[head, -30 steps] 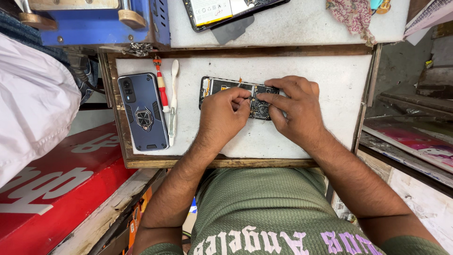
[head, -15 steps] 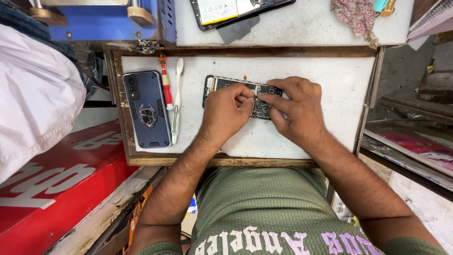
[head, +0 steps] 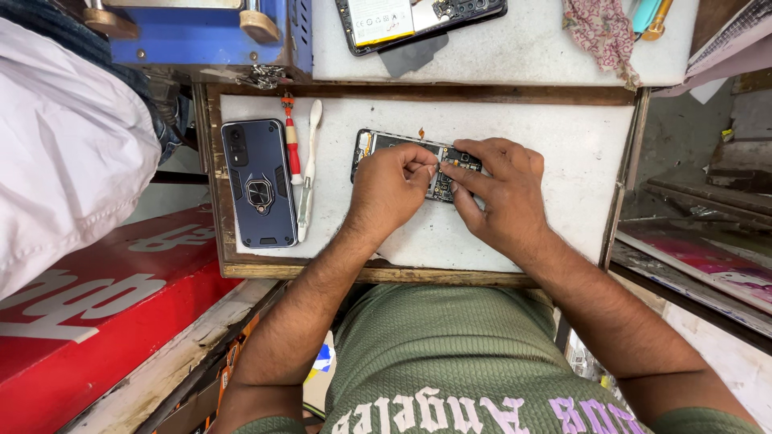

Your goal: The person works at a repair bench on a disassembled smartphone. They hold the phone's motherboard, detach and reposition small components, then seat the board into the phone frame and press the flex cables and connectors into place with their fingers.

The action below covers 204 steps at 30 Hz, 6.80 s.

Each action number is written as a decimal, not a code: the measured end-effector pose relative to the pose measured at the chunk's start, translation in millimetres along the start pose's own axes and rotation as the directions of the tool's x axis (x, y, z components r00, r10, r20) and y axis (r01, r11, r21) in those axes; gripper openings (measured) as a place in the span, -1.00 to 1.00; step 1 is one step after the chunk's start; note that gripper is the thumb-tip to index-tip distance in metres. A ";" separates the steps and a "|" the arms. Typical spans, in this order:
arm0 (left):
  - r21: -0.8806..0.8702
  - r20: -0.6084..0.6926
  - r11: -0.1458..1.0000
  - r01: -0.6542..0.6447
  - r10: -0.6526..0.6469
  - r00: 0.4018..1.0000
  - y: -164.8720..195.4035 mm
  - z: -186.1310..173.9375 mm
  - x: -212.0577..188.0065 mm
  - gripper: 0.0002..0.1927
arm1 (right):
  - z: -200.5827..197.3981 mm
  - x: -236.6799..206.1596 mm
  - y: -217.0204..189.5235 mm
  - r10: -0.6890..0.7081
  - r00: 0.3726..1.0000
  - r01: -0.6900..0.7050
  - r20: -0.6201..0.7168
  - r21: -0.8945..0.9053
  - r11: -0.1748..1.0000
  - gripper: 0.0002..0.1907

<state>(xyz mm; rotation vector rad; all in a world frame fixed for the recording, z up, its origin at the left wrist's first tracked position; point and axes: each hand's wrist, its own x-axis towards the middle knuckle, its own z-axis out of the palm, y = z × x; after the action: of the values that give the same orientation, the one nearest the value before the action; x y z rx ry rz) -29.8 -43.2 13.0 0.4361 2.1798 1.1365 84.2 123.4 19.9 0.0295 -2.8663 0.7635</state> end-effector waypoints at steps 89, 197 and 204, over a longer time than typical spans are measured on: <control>0.407 -0.026 0.665 -0.626 0.693 0.720 -31.1 25.2 -46.0 -0.74 | -7.8 22.6 0.7 -0.058 0.998 0.060 0.013 -0.128 0.990 -0.73; 0.231 -0.262 0.933 -0.278 0.334 0.905 4.9 17.9 -14.9 -0.81 | -8.1 2.8 7.0 -0.059 0.998 0.059 -0.022 -0.011 0.998 -0.80; 0.234 -0.188 0.953 -0.194 0.240 0.952 3.9 17.6 -10.7 -0.81 | -5.5 -3.7 3.9 -0.092 0.996 0.092 0.000 -0.021 0.996 -0.80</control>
<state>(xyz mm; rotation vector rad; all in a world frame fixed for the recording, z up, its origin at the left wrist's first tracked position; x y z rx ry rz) -10.1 -36.0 12.8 0.6911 2.5061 1.1115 88.5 129.4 22.1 0.1573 -2.8486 0.7159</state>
